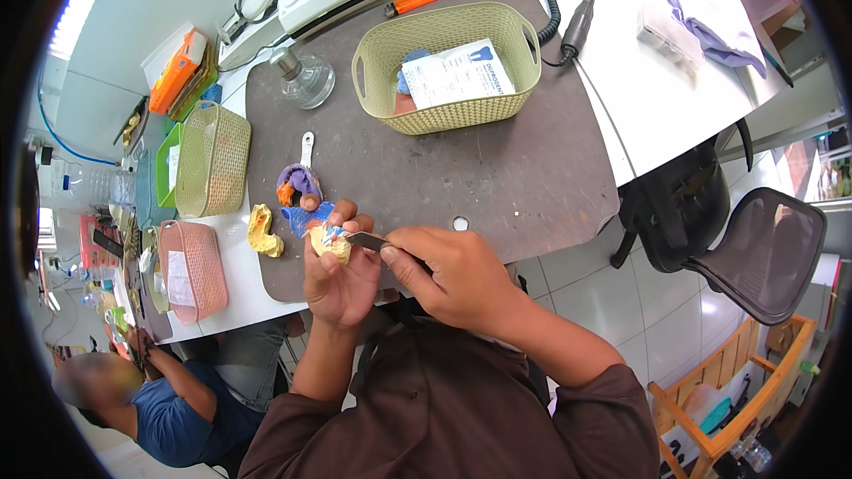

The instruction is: The person fits various dental impression models onto plaster bases, using a small blade to trim edges and clear debris, and checking the alignment of the top and bottom dental casts.

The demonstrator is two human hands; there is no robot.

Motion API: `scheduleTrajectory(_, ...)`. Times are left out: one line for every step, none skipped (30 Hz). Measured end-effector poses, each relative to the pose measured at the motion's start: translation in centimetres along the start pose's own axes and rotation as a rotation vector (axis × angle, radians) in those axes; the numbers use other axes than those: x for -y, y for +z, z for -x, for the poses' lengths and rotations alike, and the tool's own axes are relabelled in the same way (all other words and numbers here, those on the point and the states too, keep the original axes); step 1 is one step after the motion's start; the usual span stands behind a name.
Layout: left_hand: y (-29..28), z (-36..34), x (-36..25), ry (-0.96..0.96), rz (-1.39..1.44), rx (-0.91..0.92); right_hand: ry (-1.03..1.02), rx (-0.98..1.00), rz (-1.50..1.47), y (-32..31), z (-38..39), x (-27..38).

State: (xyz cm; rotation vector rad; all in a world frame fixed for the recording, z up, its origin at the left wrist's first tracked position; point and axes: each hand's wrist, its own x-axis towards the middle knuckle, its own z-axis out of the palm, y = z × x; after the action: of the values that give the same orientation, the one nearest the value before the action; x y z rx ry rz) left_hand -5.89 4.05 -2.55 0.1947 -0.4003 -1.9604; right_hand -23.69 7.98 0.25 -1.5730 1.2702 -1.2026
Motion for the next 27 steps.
scheduleTrajectory(0.0,-0.1,0.0,-0.001,0.013,-0.002,0.035,0.021,-0.046,-0.1,-0.1,0.1)
scheduleTrajectory(0.0,-0.1,0.0,-0.001,0.026,-0.005,0.075,0.055,-0.094,-0.3,-0.3,0.2)
scheduleTrajectory(0.0,-0.1,0.1,0.0,0.038,-0.008,0.114,0.089,-0.143,-0.5,-0.5,0.4)
scheduleTrajectory(-0.1,-0.1,0.2,-0.033,0.023,-0.015,0.154,0.123,-0.191,-0.6,-0.6,0.4)
scheduleTrajectory(-0.2,0.1,0.4,-0.065,0.009,-0.022,0.132,0.129,-0.207,-0.6,-0.6,0.4)
scheduleTrajectory(-0.2,0.2,0.6,-0.098,-0.006,-0.028,0.11,0.135,-0.223,-0.4,-0.7,0.4)
scheduleTrajectory(0.1,0.1,0.7,-0.082,-0.02,-0.044,0.089,0.142,-0.239,-0.4,-0.7,0.4)
scheduleTrajectory(0.4,0.1,0.9,-0.069,-0.033,-0.058,0.078,0.12,-0.2,-0.5,-0.8,0.4)
scheduleTrajectory(0.6,0.1,0.9,-0.056,-0.046,-0.072,0.066,0.099,-0.161,-0.9,-1.1,0.6)
scheduleTrajectory(0.4,0.1,0.8,-0.038,-0.031,-0.087,0.055,0.077,-0.121,-1.1,-1.2,0.7)
scheduleTrajectory(0.4,-0.1,0.7,-0.025,-0.02,-0.076,0.053,0.039,-0.096,-1.5,-1.2,0.7)
scheduleTrajectory(0.5,-0.3,0.4,-0.011,-0.01,-0.065,0.05,0.001,-0.071,-1.8,-1.1,0.7)
scheduleTrajectory(0.5,-0.5,0.2,0.003,0.001,-0.053,0.047,-0.037,-0.046,-2.0,-1.1,0.7)
scheduleTrajectory(0.2,-0.7,0.0,0.011,0.007,-0.03,0.005,-0.052,0.016,-2.0,-1.0,0.6)
scheduleTrajectory(0.1,-0.8,-0.2,0.015,0.018,-0.027,-0.036,-0.067,0.077,-2.0,-1.0,0.5)
scheduleTrajectory(0.1,-0.9,-0.4,0.02,0.029,-0.024,-0.078,-0.083,0.138,-1.9,-0.9,0.5)
scheduleTrajectory(0.0,-1.0,-0.4,0.022,0.041,-0.022,-0.101,-0.08,0.203,-1.7,-0.8,0.6)
scheduleTrajectory(0.1,-1.0,-0.4,0.019,0.018,-0.03,-0.124,-0.078,0.267,-1.5,-0.7,0.9)
scheduleTrajectory(0.2,-0.9,-0.4,0.016,-0.006,-0.039,-0.147,-0.075,0.331,-1.2,-0.7,1.0)
scheduleTrajectory(0.3,-1.0,-0.4,0.012,-0.028,-0.046,-0.154,-0.081,0.35,-1.1,-0.8,1.0)
scheduleTrajectory(0.2,-0.9,-0.4,0.003,-0.031,-0.044,-0.162,-0.086,0.369,-0.9,-0.8,1.0)
scheduleTrajectory(0.1,-0.9,-0.4,-0.005,-0.034,-0.042,-0.169,-0.092,0.387,-0.8,-0.8,1.0)
scheduleTrajectory(-0.1,-0.8,-0.5,-0.01,-0.037,-0.042,-0.156,-0.082,0.398,-0.8,-0.8,1.0)
scheduleTrajectory(-0.2,-0.8,-0.5,-0.01,-0.046,-0.044,-0.142,-0.072,0.409,-0.9,-0.7,1.1)
scheduleTrajectory(-0.3,-0.8,-0.5,-0.009,-0.055,-0.047,-0.128,-0.062,0.42,-0.9,-0.7,1.3)
scheduleTrajectory(-0.4,-0.8,-0.5,-0.009,-0.063,-0.05,-0.127,-0.064,0.447,-0.8,-0.5,1.4)
scheduleTrajectory(-0.4,-0.7,-0.5,0.0,-0.068,-0.046,-0.126,-0.065,0.474,-0.7,-0.4,1.6)
